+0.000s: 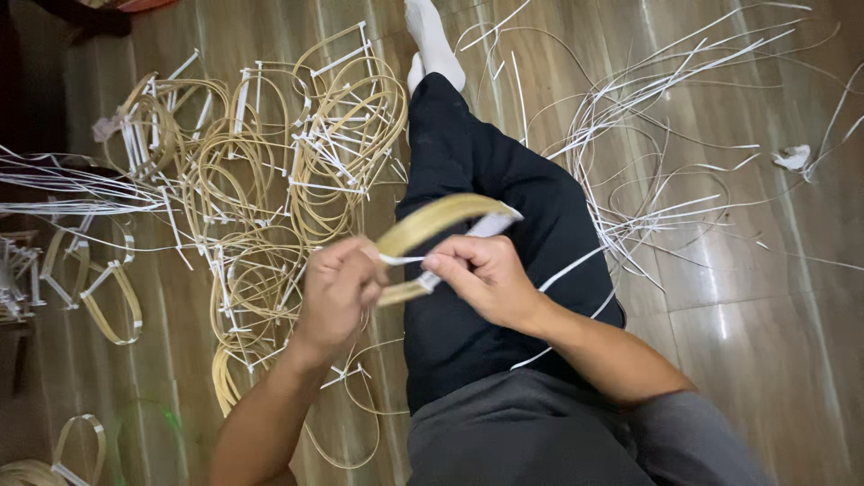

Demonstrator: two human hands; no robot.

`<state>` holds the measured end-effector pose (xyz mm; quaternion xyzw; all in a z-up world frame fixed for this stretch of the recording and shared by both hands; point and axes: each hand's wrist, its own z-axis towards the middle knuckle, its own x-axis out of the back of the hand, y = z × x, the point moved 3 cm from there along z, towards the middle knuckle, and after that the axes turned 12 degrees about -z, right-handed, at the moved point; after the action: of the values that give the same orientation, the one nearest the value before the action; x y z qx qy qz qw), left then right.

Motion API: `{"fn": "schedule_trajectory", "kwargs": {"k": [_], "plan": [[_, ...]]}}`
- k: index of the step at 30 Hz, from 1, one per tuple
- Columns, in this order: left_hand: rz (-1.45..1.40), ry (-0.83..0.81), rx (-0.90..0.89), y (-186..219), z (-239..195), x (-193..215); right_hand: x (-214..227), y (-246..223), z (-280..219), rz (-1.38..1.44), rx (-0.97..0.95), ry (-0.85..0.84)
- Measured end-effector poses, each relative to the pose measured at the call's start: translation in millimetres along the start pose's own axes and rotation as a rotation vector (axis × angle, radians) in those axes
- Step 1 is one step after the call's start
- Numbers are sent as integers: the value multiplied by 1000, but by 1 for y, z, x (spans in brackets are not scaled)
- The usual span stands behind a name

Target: The person sits on the floor and assembles small bamboo frames by wrapping white plastic ties around the joints. They use scissors to trim the excess tie material after securing each frame.

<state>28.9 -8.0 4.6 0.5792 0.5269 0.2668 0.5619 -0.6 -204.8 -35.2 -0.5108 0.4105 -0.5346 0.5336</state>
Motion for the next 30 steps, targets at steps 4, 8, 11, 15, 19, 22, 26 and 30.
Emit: {"fn": "schedule_trajectory", "kwargs": {"k": [4, 8, 11, 15, 19, 22, 26, 30], "plan": [[-65, -169, 188, -9, -12, -24, 3, 1, 10, -54, 339, 100], [-167, -162, 346, -5, 0, -30, 0, 4, 27, -184, 421, 224], [-164, -173, 374, -2, 9, -28, -5, 9, 33, -157, 404, 223], [-147, -101, 366, -6, 14, -21, -14, 21, 37, -83, 380, 221], [-55, -128, 221, -5, 17, -14, -22, 28, 37, -129, 175, 127], [180, -136, 68, 1, 12, -10, -10, 3, 17, -419, 237, 80], [417, -222, -58, -6, -1, -10, 34, -45, -23, -513, 234, -147], [602, -263, -48, -24, -9, -15, 58, -72, -29, -570, 299, -131]]}}
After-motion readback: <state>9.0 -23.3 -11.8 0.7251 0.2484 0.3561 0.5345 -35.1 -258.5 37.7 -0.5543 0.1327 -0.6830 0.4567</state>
